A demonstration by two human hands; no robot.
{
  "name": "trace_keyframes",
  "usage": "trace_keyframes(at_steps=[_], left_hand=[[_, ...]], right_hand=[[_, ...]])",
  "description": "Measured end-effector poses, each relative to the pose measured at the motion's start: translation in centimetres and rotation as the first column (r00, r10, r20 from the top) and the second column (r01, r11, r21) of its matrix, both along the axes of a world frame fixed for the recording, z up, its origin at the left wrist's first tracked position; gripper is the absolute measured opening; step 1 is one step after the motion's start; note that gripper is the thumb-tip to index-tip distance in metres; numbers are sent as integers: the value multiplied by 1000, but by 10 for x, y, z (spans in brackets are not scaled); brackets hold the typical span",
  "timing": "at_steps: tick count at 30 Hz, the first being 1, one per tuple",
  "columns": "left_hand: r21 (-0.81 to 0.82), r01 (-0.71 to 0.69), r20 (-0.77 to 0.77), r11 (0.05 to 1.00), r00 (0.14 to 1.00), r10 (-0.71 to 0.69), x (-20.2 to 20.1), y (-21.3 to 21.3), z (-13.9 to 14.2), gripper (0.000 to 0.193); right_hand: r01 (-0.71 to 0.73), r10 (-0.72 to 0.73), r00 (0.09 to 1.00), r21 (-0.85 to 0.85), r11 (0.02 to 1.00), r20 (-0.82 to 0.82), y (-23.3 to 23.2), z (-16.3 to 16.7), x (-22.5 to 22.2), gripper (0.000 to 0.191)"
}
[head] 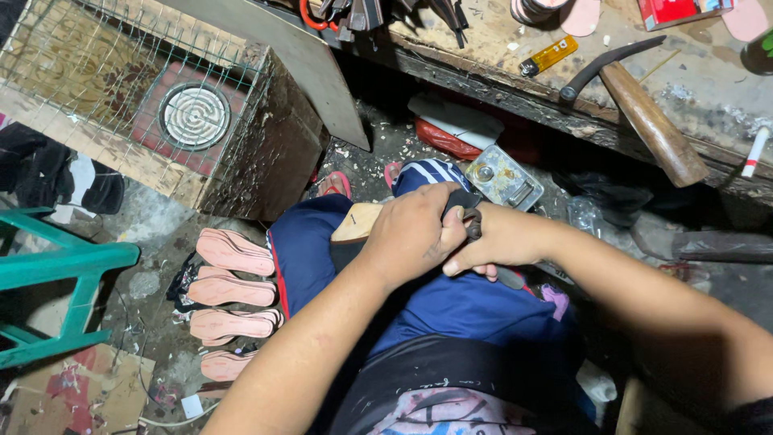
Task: The person sits with a shoe on their lap and uses pincers to pull and tuck the black fabric upper over the insole edge, then hammers the folded edge to set it. They turn the shoe over repeatedly to work around the toe and sides, then set the finished shoe aside and pick up another.
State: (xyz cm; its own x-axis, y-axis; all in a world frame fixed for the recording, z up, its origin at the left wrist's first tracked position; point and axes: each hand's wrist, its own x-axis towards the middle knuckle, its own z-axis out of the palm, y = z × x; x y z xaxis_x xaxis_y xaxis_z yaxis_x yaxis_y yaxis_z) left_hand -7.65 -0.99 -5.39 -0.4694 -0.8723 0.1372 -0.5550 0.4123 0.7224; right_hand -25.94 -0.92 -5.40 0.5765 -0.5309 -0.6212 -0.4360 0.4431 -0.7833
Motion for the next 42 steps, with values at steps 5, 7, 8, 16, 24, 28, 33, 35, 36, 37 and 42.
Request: trace_keyframes(at_steps=[5, 7, 8, 16, 24, 28, 33, 35, 36, 37, 42], left_hand=[[13, -3, -65, 1000, 998, 4, -15, 3, 13, 37], [14, -36, -75, 999, 996, 37, -7, -3, 21, 35], [-26, -52, -95, 998, 994, 49, 1, -9, 25, 34], [116, -93, 8, 989, 996, 92, 11, -14, 24, 35], [133, 37, -86, 990, 996, -26, 18, -14, 11, 29], [371, 260, -488, 891, 872, -51, 33, -24, -2, 37], [249, 97, -579, 964, 812, 68, 70, -42, -22, 36], [587, 190, -675, 787, 652, 346, 89, -39, -35, 46], [708, 272, -668, 651, 558, 493, 97, -35, -42, 50], [699, 386, -714, 603, 429, 553, 103, -32, -50, 50], [542, 659, -776, 521, 155, 611, 122, -35, -84, 69]], right_hand=[[-607, 571, 771, -56, 792, -281, 27, 13, 58, 47], [-522, 474, 831, -114, 845, -292, 37, 10, 62, 43], [-526, 436, 848, -380, 761, -302, 42, 8, 56, 48], [-510, 317, 846, -478, 715, -428, 90, 27, 5, 49], [-575, -716, 340, -737, 355, -610, 8, 30, -120, 56], [-500, -741, 337, -777, 382, -581, -7, -1, -169, 62], [-366, -775, 423, -871, 328, -470, 14, -18, -175, 43], [-129, -760, 570, -948, 291, -311, 34, -24, -150, 44], [53, -748, 629, -947, 316, -214, 43, -27, -131, 44], [270, -733, 655, -849, 455, -185, 49, -32, -107, 46], [539, -616, 788, -497, 680, 13, 52, -16, -11, 37]])
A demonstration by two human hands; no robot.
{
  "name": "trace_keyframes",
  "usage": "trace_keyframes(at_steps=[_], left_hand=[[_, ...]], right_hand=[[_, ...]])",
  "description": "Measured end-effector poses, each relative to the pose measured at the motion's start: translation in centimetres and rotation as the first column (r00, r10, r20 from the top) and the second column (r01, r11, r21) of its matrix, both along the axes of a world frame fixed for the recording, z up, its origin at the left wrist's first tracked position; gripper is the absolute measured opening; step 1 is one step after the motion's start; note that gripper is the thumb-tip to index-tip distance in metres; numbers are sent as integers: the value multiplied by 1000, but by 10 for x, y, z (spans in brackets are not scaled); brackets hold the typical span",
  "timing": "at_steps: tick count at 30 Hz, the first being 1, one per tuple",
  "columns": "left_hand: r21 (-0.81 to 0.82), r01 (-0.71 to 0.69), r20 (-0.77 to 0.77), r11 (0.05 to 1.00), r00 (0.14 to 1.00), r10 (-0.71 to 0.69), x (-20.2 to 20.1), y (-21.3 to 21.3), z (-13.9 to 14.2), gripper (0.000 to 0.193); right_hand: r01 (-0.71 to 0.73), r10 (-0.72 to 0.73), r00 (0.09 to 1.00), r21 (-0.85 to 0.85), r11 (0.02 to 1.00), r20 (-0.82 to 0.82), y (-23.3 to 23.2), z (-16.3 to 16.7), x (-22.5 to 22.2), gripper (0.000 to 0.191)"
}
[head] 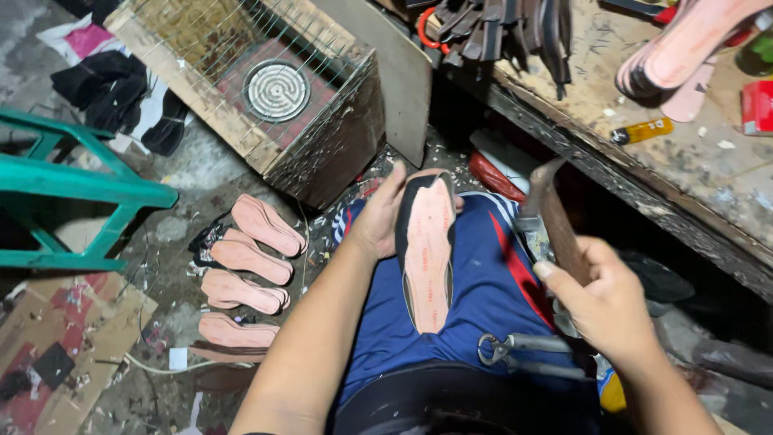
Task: The person sits with a shoe on their lap and uses pincers to pull and tuck the black fabric upper over the insole edge, then hammers the folded edge to set it. They turn the shoe over repeatedly to work around the toe and sides, then set the finished shoe aside and pick up another.
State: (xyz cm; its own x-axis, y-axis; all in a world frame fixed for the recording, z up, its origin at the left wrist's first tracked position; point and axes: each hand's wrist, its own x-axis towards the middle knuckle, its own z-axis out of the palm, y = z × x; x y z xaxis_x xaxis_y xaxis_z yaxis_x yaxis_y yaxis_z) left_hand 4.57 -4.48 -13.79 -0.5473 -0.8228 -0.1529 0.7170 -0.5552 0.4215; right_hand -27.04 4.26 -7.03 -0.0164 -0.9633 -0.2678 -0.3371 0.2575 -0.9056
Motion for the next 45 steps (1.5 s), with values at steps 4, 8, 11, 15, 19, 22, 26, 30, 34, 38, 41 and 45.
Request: trace_keyframes(at_steps=[4, 8, 11, 15, 19, 22, 26, 30, 34, 38, 41, 45], left_hand=[[44, 28, 29, 999, 999, -30, -1, -9, -14, 65], [-26, 51, -30, 998, 998, -52, -1, -12, -16, 62], [13, 54, -8, 998, 999, -54, 2, -11, -15, 61], [45, 58, 15, 997, 998, -59, 2, -10, -18, 59], [-57, -5, -34, 998, 999, 3, 0, -10, -20, 53], [104, 20, -48, 994, 999, -15, 4, -8, -20, 52], [-50, -20, 72, 999, 997, 24, 7, -5, -18, 52], [71, -6, -94, 997, 995, 13, 9, -3, -15, 51], [26, 6, -96, 1000, 995, -4, 10, -1, -8, 53], [133, -12, 14, 991, 1000, 10, 14, 1, -6, 55], [38, 12, -101, 999, 995, -8, 15, 1, -10, 51], [16, -32, 11, 999, 999, 32, 14, 3, -13, 47]], right_hand=[[-114, 90, 988, -197, 974, -128, -12, 29, 39, 43], [-300, 259, 929, -127, 945, -264, -27, 52, 62, 37], [-249, 175, 955, -324, 913, -241, -28, 66, 77, 17], [-199, 64, 961, -512, 836, -269, -38, 59, 105, 10], [-477, 242, 737, -233, 847, -631, -37, 53, 100, 38], [-290, 115, 930, -506, 812, -349, -29, 50, 95, 35], [-439, 222, 817, -325, 837, -532, -30, 42, 104, 34], [-546, 258, 748, -345, 764, -611, -26, 46, 103, 42], [-401, 213, 873, -398, 825, -438, -18, 37, 99, 36], [-610, 314, 618, -188, 770, -721, -15, 18, 95, 40], [-394, 247, 858, -267, 880, -451, -13, 8, 93, 24], [-550, 497, 389, 237, 801, -776, -13, 3, 92, 38]])
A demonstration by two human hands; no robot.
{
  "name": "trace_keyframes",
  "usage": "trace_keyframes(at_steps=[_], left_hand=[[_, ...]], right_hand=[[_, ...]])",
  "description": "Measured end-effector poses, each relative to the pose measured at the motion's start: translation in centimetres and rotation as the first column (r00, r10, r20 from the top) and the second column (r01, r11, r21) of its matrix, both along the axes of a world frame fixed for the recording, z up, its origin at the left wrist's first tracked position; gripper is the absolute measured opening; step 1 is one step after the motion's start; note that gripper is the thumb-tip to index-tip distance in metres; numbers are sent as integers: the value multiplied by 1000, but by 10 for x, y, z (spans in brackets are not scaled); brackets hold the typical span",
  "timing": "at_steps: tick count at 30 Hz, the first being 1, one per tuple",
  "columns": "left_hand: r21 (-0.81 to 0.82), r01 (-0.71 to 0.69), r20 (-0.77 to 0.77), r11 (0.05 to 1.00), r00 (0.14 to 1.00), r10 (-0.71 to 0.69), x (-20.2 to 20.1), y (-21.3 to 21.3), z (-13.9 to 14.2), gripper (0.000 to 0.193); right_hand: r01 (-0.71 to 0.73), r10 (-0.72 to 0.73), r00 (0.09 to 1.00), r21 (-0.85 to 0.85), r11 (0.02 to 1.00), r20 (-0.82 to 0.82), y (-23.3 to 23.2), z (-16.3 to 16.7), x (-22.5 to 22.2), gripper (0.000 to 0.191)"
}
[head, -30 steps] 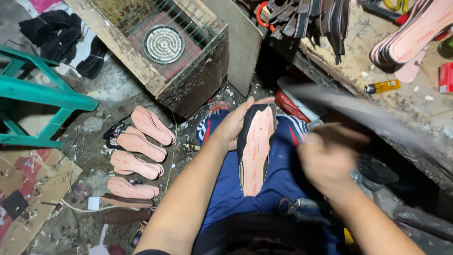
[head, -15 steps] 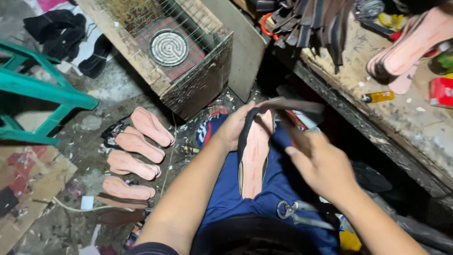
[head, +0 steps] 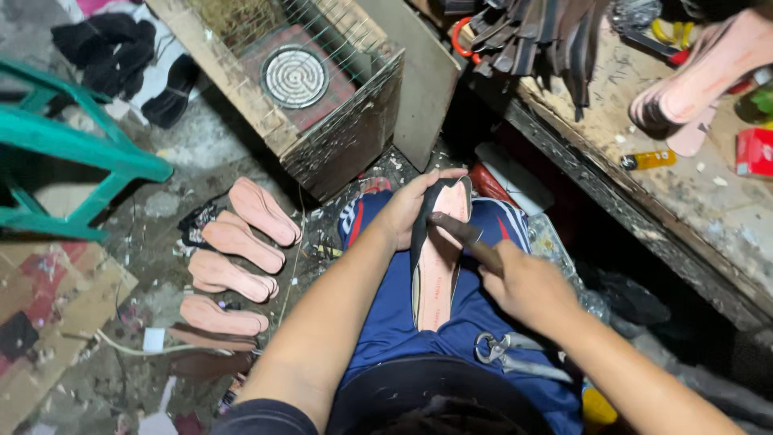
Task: The person sits with a shoe on their lap and uses pincers to pull and tuck the black fabric upper over the insole edge, then hammers the folded edge to set it. They turn the shoe over repeatedly to work around the toe and sides, then set the finished shoe aside and pick up another.
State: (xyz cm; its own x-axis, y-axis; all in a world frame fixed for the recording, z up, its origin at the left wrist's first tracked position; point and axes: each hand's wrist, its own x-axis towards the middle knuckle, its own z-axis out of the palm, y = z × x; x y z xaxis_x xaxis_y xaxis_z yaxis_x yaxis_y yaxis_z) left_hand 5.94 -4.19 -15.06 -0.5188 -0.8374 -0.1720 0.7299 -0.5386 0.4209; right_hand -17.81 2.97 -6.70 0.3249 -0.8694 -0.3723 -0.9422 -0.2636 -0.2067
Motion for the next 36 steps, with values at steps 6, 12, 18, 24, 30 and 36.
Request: trace_keyframes(at_steps=[6, 12, 18, 24, 30, 36], left_hand=[[-293, -135, 646, 947, 701, 300, 7, 24, 31, 45], [-645, -111, 595, 756, 548, 588, 25, 59, 116, 41], [-753, -171, 540, 636, 393, 744, 51, 89, 179, 41], [-808, -185, 527, 560, 200, 826, 53, 101, 183, 43], [-843, -158, 501, 515, 118, 857, 48, 113, 187, 40], [-704, -196, 586, 683, 383, 714, 39, 124, 192, 41]], right_hand=[[436, -369, 898, -372, 819, 238, -17, 13, -98, 51], [281, -439, 896, -673, 684, -72, -30, -10, -223, 45], [331, -342, 931, -687, 647, 127, -35, -23, -231, 47], [181, -272, 953, -466, 866, -135, 10, 39, -139, 55], [-63, 62, 980, 3, 998, 189, 88, 32, -68, 85], [103, -141, 888, 107, 989, 439, 88, 47, -64, 54]])
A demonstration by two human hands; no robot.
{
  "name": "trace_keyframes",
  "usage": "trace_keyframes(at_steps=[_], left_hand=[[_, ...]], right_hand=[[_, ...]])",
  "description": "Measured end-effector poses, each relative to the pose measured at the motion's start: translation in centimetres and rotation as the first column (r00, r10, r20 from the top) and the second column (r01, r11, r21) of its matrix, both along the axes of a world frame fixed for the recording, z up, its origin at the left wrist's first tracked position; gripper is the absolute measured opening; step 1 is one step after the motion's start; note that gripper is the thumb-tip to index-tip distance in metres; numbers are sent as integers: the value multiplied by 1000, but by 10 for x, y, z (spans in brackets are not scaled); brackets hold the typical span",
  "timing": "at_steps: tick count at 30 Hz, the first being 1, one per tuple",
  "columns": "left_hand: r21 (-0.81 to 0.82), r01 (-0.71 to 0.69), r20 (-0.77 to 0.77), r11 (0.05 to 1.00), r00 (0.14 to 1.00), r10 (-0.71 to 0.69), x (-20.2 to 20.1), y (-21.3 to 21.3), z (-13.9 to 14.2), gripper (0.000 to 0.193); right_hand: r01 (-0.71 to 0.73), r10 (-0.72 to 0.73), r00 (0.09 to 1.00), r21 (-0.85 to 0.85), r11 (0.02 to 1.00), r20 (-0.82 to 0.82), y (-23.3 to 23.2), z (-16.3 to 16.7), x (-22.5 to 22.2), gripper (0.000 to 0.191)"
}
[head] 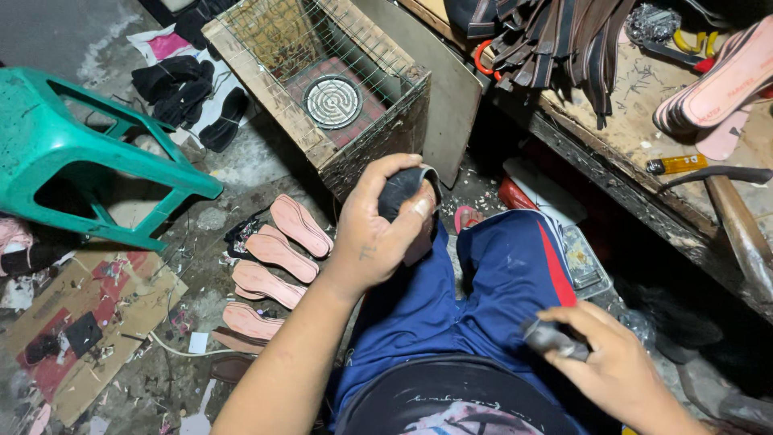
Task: The person sits with a shoe on their lap and uses pincers to pull and tuck the black fabric upper over the insole edge, then hammers the folded edge to set it. They turn the shoe over repeatedly to work around the toe and sides, then set the finished shoe aside and pick up another.
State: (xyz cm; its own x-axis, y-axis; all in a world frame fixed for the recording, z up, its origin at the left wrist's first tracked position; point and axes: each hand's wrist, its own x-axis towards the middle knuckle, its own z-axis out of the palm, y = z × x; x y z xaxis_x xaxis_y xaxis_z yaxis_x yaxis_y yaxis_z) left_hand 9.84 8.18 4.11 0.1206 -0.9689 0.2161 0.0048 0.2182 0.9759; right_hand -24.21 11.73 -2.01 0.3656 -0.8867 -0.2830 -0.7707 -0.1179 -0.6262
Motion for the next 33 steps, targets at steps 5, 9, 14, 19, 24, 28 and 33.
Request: trace_keyframes(at_steps=[5, 9, 14, 19, 24, 28, 33], left_hand=[[-216, 74, 290, 974, 957, -8, -13, 11, 1, 40], [-235, 137, 383, 962, 923, -38, -27, 16, -1, 43], [-312, 185, 494, 932, 870, -8, -37, 19, -2, 44], [-306, 189, 525, 933, 851, -1, -49, 20, 0, 44], [-316, 195, 574, 928, 819, 24, -66, 19, 0, 45], [-307, 207, 621, 929, 783, 31, -74, 18, 0, 50], [-326, 156, 529, 932, 848, 44, -60, 4, -2, 53]], right_hand=[[-238, 207, 877, 18, 971, 433, -21, 36, 41, 45], [-317, -29, 804, 470, 824, 594, -35, 58, 61, 61], [-326, 61, 875, 493, 807, 479, -44, 80, 58, 61], [-374, 314, 908, 200, 906, 278, -46, 101, 50, 64], [-284, 313, 933, 167, 944, -180, -53, 129, 44, 60], [-336, 373, 834, 163, 928, -406, -54, 142, 45, 51], [-270, 234, 962, -345, 899, -140, -53, 97, 63, 40]])
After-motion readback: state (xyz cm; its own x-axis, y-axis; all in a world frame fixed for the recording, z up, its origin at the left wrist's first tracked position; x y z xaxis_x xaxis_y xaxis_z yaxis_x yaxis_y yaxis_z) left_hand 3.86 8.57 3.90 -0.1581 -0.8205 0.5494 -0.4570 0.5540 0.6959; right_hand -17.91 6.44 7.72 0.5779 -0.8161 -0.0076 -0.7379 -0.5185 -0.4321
